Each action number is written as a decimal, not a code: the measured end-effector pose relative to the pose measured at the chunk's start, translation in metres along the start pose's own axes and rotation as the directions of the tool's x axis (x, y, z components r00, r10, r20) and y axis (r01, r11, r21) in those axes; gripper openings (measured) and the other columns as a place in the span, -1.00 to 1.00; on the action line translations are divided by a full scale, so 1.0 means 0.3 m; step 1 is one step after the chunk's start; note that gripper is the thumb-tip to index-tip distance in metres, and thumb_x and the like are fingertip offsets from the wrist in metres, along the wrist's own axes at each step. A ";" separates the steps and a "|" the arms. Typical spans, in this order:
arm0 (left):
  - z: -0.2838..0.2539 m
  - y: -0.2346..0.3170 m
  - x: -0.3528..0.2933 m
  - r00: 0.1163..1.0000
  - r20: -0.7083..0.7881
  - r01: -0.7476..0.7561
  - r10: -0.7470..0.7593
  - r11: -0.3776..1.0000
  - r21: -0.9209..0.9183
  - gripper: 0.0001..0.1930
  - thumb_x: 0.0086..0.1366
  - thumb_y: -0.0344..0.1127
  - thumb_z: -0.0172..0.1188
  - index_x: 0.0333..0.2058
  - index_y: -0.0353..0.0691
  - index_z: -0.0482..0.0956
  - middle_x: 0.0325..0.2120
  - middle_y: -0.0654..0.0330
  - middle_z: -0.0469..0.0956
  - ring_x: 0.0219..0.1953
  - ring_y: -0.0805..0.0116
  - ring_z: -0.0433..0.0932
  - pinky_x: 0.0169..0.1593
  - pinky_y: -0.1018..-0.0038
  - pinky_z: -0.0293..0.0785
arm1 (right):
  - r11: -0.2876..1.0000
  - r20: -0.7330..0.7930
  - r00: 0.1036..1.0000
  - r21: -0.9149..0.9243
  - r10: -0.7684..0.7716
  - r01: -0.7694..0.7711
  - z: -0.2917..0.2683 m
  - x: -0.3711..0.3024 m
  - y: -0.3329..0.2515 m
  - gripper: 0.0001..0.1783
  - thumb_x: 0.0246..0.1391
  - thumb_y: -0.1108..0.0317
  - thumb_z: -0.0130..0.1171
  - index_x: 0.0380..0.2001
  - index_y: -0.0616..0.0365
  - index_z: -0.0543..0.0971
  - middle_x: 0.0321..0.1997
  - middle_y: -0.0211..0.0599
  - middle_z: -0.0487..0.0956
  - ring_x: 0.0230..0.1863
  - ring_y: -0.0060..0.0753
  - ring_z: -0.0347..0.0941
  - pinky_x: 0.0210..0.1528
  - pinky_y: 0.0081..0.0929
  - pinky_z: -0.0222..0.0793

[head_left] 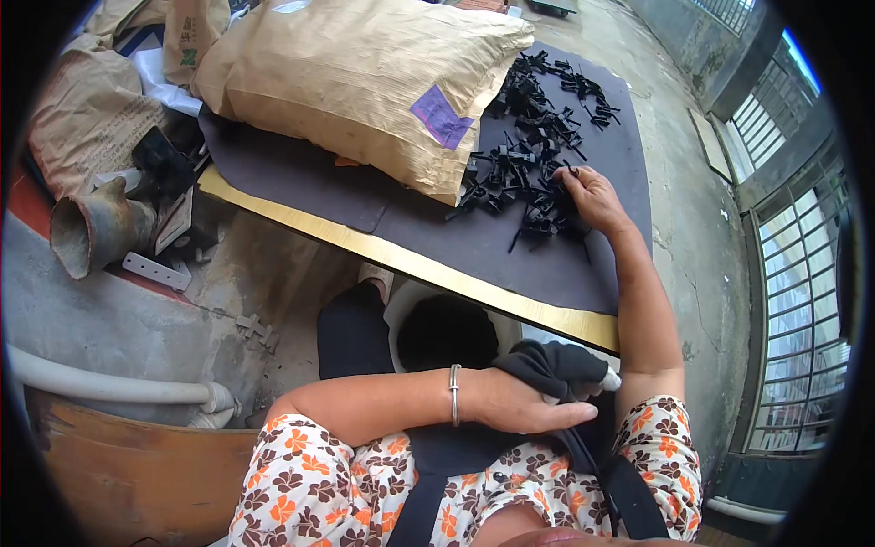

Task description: Assembling small black plastic components by hand at a workbench.

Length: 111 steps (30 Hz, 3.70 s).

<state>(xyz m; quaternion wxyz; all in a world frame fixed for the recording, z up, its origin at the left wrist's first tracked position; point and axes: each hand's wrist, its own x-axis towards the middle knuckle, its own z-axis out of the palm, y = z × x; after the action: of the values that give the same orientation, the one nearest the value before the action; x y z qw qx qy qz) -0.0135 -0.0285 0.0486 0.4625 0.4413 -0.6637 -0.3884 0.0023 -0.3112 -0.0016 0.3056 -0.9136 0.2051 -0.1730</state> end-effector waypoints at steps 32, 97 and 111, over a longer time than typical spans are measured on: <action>0.040 -0.157 0.015 0.715 -0.607 0.458 -0.346 0.888 0.034 -0.62 0.22 -0.25 0.12 -0.04 -0.32 0.43 -0.35 0.03 0.56 -0.33 0.29 0.53 -0.19 0.46 0.42 | 0.952 -0.194 0.932 -0.037 -0.305 0.304 -0.027 -0.541 -0.088 -0.89 0.02 0.43 0.09 -0.50 0.21 0.39 -0.54 -0.13 0.44 -0.47 -0.03 0.41 -0.41 -0.27 0.32; 0.120 -0.144 -0.033 0.842 -0.537 0.336 0.041 0.741 0.582 -0.70 0.18 -0.47 0.05 -0.08 -0.37 0.45 -0.21 -0.06 0.51 -0.21 0.07 0.51 -0.11 0.34 0.41 | 0.773 0.118 0.992 0.633 -0.034 -0.049 0.094 -0.660 -0.228 -0.70 0.25 0.32 -0.11 -0.48 0.30 0.43 -0.60 -0.42 0.38 -0.51 -0.60 0.20 -0.42 -0.53 0.24; 0.047 -0.114 -0.060 0.691 -0.604 0.249 -0.397 0.915 -0.318 -0.74 0.35 -0.28 -0.04 -0.07 -0.30 0.39 -0.52 0.31 0.48 -0.51 0.59 0.41 -0.42 0.61 0.35 | 0.831 -0.020 0.968 0.507 -0.252 0.227 0.038 -0.633 -0.210 -0.89 0.01 0.46 0.16 -0.37 0.27 0.55 -0.59 -0.36 0.47 -0.58 -0.60 0.31 -0.49 -0.59 0.25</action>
<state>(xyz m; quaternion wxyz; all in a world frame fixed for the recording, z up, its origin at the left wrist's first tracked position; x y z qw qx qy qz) -0.0158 -0.0205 0.0083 0.6336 0.6078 -0.3246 -0.3518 -0.1384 -0.1684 -0.0069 0.5150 -0.8237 0.0293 -0.2355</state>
